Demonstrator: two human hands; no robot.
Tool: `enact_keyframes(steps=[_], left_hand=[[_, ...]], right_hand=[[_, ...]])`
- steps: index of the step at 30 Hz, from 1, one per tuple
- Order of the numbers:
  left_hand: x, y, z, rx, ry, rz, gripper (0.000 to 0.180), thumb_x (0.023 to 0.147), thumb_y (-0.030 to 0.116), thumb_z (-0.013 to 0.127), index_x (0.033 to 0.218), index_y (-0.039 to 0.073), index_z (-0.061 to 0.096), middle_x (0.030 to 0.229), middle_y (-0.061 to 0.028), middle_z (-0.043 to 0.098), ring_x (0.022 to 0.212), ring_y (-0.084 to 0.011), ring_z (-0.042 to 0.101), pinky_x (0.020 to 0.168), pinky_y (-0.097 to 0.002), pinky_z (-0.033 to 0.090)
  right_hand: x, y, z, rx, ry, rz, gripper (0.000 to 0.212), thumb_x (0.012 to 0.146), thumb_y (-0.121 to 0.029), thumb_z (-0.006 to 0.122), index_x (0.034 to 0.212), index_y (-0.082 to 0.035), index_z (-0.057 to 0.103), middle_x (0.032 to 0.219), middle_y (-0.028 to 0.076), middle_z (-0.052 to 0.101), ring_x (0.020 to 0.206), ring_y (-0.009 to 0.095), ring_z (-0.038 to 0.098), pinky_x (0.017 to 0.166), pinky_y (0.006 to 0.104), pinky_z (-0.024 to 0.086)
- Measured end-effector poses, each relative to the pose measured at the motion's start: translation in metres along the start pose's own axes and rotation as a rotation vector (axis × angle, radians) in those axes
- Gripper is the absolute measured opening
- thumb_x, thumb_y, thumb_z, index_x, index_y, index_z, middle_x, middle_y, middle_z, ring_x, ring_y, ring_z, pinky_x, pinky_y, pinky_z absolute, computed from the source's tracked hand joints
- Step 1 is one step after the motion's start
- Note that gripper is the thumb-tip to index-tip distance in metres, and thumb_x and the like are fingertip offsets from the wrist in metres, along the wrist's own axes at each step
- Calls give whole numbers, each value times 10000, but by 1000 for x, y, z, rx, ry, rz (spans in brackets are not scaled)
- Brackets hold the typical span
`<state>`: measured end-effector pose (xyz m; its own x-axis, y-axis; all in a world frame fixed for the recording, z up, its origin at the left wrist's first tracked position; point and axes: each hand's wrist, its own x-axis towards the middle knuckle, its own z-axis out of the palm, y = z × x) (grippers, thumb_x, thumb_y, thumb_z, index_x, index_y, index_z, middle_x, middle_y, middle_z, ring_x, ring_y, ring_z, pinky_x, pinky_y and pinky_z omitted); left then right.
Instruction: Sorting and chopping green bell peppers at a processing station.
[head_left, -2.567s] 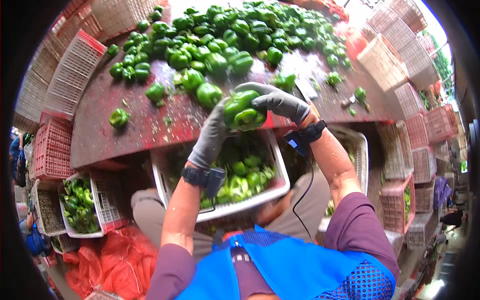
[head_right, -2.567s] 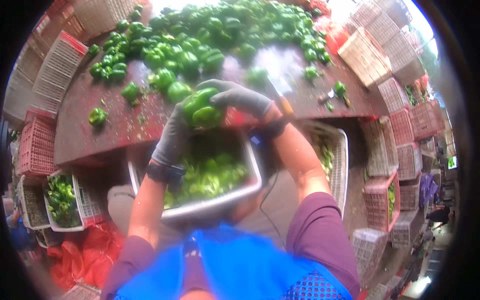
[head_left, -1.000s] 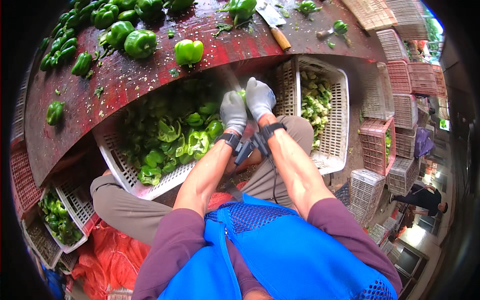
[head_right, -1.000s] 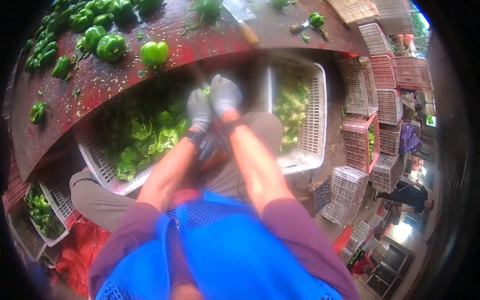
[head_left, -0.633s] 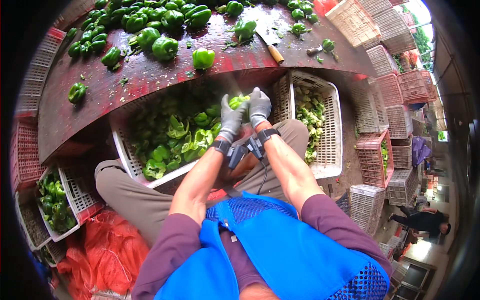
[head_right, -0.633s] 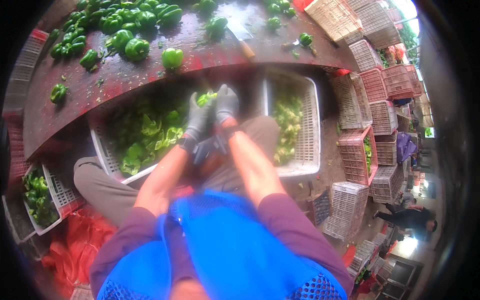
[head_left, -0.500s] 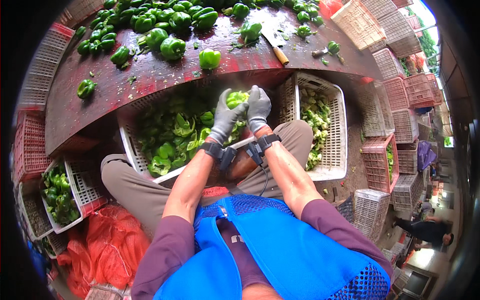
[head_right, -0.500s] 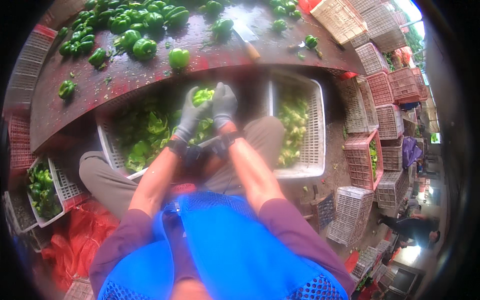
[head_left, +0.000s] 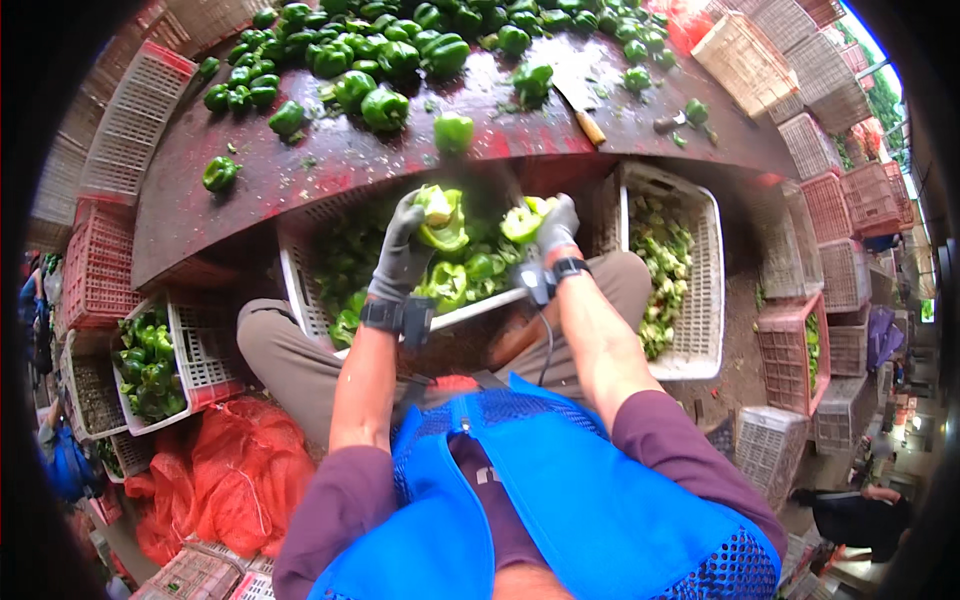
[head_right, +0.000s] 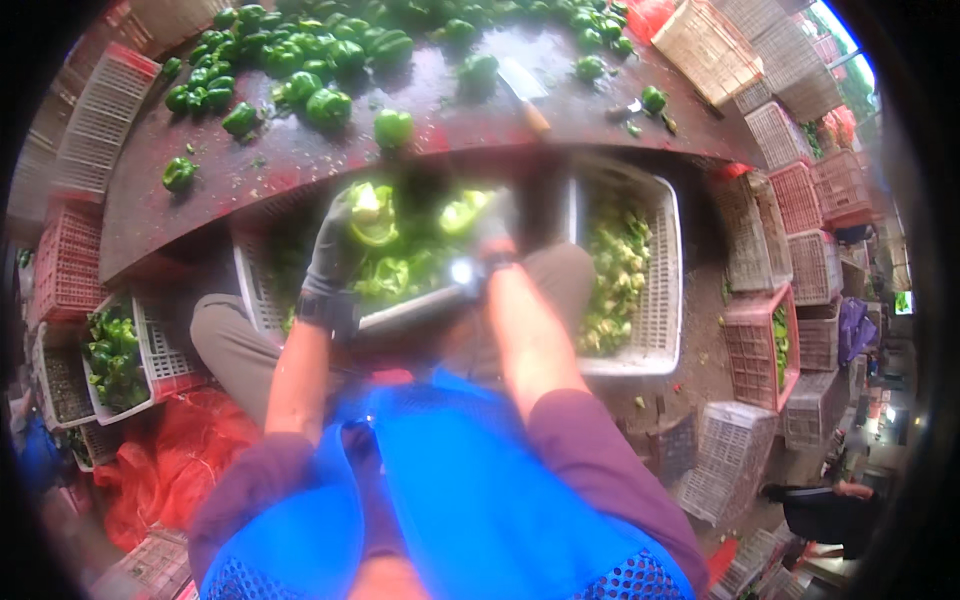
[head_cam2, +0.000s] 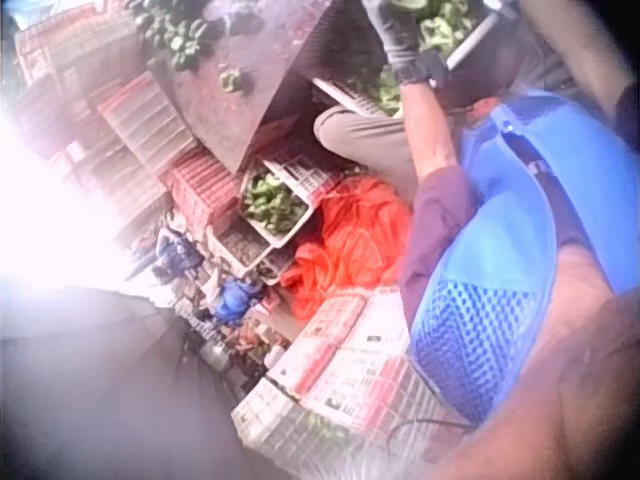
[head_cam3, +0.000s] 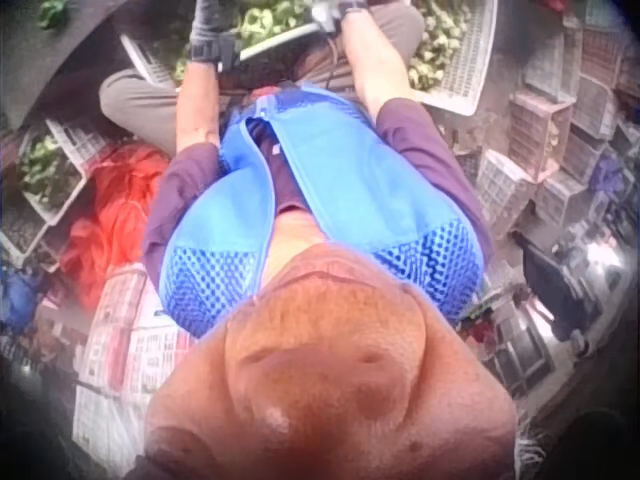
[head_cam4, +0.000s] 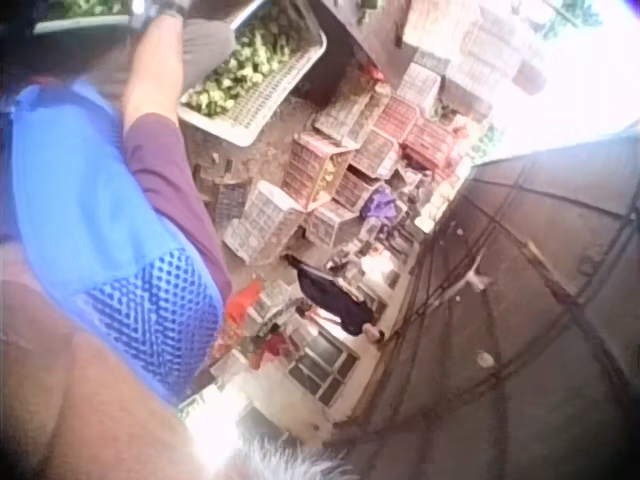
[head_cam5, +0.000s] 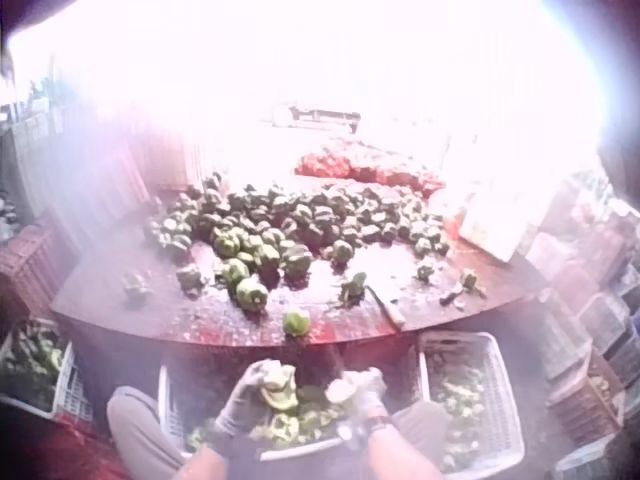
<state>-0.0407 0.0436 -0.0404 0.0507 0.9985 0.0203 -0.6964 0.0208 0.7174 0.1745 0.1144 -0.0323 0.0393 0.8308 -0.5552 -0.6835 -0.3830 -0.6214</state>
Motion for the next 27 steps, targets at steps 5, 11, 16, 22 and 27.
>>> enact_keyframes(steps=[5,11,16,22,27], left_hand=[[8,13,4,-244,-83,-223,617,957,487,586,1374,42,489,1277,-134,613,1130,-248,632,964,-426,538],[3,-6,-4,-11,-92,-380,613,941,586,566,1310,97,546,1188,-76,653,1005,-189,673,791,-365,591],[0,-14,32,262,-23,-305,518,927,446,634,1327,135,527,1044,-15,655,862,-121,666,665,-285,564],[-3,-28,21,502,72,-145,439,906,345,673,1258,96,592,943,8,644,720,-62,592,535,-219,465],[-11,-17,17,772,10,-280,411,888,379,684,1160,71,675,830,19,648,608,-52,536,489,-228,415]], right_hand=[[31,-9,-4,-902,-492,-356,706,872,-275,720,1476,-76,413,1401,176,495,1241,279,525,1048,378,431],[-54,-30,56,-1839,-980,-861,680,710,-149,752,1357,-165,544,1132,171,597,1075,352,600,935,416,505],[-53,-28,46,-2024,-815,-1294,363,736,-245,740,1080,-216,629,869,86,594,848,300,638,700,437,543],[-40,-19,35,-2004,-780,-1104,309,768,-249,728,1044,-132,652,905,121,638,829,326,662,724,445,540],[-30,-26,24,-1615,-999,-467,283,883,-287,645,1027,-49,694,917,144,703,859,279,678,760,400,524]])
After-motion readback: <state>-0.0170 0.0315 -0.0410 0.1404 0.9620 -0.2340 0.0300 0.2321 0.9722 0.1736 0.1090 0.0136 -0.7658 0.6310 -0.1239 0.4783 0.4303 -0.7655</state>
